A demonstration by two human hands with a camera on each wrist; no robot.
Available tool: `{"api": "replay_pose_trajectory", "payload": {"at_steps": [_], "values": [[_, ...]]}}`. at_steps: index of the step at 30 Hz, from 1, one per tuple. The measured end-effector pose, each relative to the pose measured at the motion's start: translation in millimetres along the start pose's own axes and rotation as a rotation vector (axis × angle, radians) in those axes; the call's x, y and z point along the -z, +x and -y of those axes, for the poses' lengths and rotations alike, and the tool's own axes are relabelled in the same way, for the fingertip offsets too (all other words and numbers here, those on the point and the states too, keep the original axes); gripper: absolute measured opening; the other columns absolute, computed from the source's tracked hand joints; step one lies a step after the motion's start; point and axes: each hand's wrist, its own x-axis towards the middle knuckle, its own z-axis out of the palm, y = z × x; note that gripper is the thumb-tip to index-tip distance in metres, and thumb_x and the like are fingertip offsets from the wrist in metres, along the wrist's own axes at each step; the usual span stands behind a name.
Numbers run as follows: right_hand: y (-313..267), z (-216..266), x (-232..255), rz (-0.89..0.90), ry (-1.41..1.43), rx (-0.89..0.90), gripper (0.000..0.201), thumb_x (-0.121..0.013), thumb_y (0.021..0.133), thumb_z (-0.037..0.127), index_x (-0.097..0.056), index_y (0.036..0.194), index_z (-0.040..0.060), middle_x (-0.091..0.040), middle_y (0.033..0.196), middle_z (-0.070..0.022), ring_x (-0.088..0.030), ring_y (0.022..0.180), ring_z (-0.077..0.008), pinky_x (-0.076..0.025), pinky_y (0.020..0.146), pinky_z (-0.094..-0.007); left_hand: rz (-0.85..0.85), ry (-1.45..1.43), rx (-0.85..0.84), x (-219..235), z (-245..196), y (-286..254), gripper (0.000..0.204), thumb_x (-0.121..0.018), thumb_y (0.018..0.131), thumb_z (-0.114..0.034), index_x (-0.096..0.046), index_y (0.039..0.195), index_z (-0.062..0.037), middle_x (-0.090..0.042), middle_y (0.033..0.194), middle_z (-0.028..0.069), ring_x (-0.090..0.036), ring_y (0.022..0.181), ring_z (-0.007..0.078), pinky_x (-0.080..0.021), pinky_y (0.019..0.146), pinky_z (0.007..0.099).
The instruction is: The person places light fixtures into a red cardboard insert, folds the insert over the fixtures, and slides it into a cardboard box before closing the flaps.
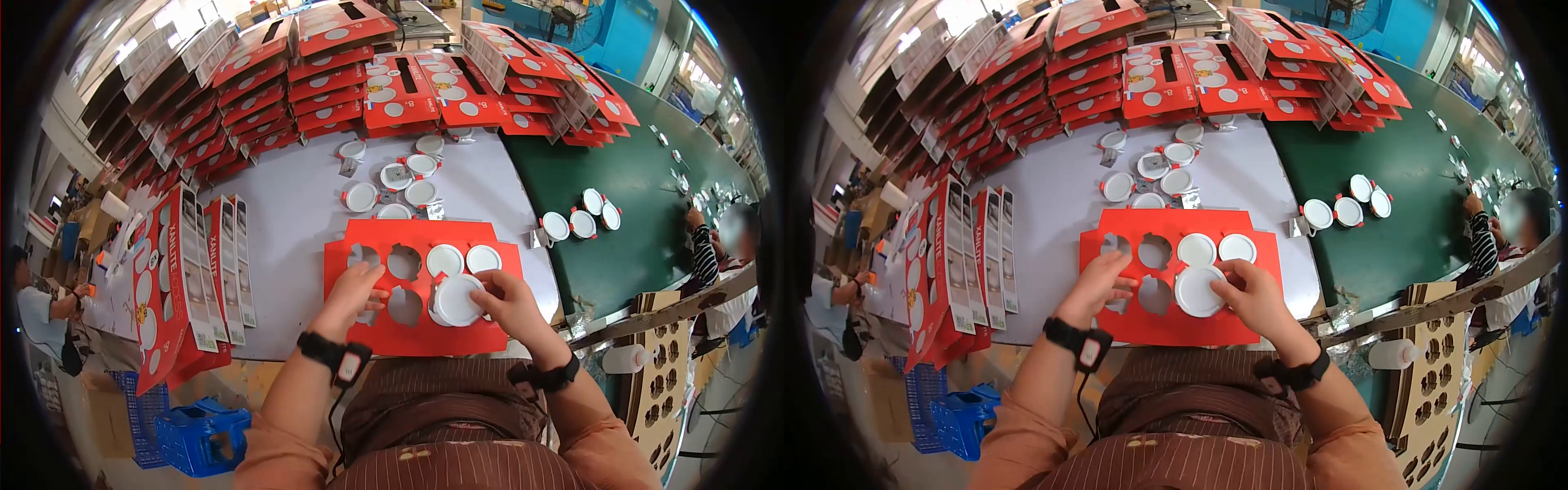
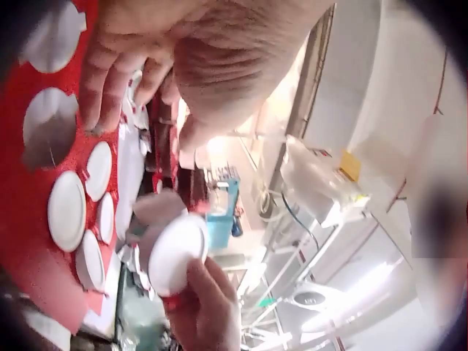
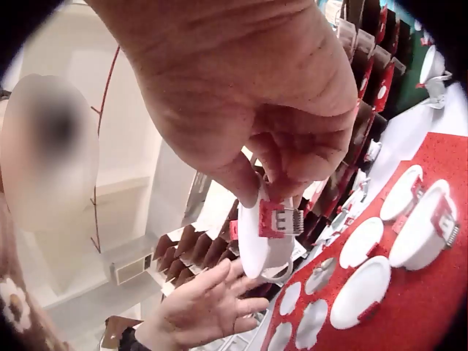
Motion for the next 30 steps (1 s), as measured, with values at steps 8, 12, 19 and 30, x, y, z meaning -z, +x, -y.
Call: {"api": "replay_pose_trajectory", "payload": {"at_steps": [8,12,19,30], "values": [[32.1,3.7,-24.2,-0.137,-0.114,-0.064,0.031,-0.065,0.089,0.019,-0.061,0.11,-0.003,-0.066,0.076,-0.0122,-0.064,0.069,-0.0181,-0.05,0.062,-0.0307,0.152,0.047,0.104,-17.8,-14.9,-24.5,0.052,-0.059,0.092,-0.029,-0.033,0.135,-0.0125,-0.046,0.095,0.0056,-0.053,0.055,0.0101,-0.044,0.05,0.0251],[38.1,-19.1,-40.1,-0.137,-0.236,-0.031,0.033,-0.065,0.088,0.021,-0.062,0.109,-0.0036,-0.067,0.081,-0.0178,-0.066,0.072,-0.0258,-0.051,0.066,-0.036,0.127,-0.029,0.143,-29.6,-5.7,-40.9,0.055,-0.056,0.094,-0.025,-0.03,0.14,-0.0125,-0.048,0.094,0.005,-0.055,0.055,0.0101,-0.043,0.048,0.025],[32.7,-10.3,-49.6,-0.028,-0.104,-0.221,0.031,-0.06,0.091,0.021,-0.061,0.108,-0.0047,-0.066,0.084,-0.0198,-0.067,0.076,-0.0297,-0.051,0.064,-0.0392,0.231,0.018,0.167,-22.2,13.1,-34.6,0.042,-0.054,0.096,-0.025,-0.036,0.132,-0.0118,-0.052,0.089,0.0027,-0.054,0.052,0.0088,-0.043,0.046,0.0237],[50.5,-19.3,-64.5,-0.119,-0.709,0.078,0.022,-0.055,0.093,0.019,-0.049,0.096,-0.0014,-0.063,0.072,-0.0224,-0.063,0.069,-0.0393,-0.048,0.06,-0.0484,0.202,0.013,0.137,-40.6,19.5,-32.2,0.029,-0.057,0.095,-0.027,-0.043,0.106,-0.0041,-0.054,0.072,0.0065,-0.051,0.043,0.0116,-0.041,0.04,0.0265]]}}
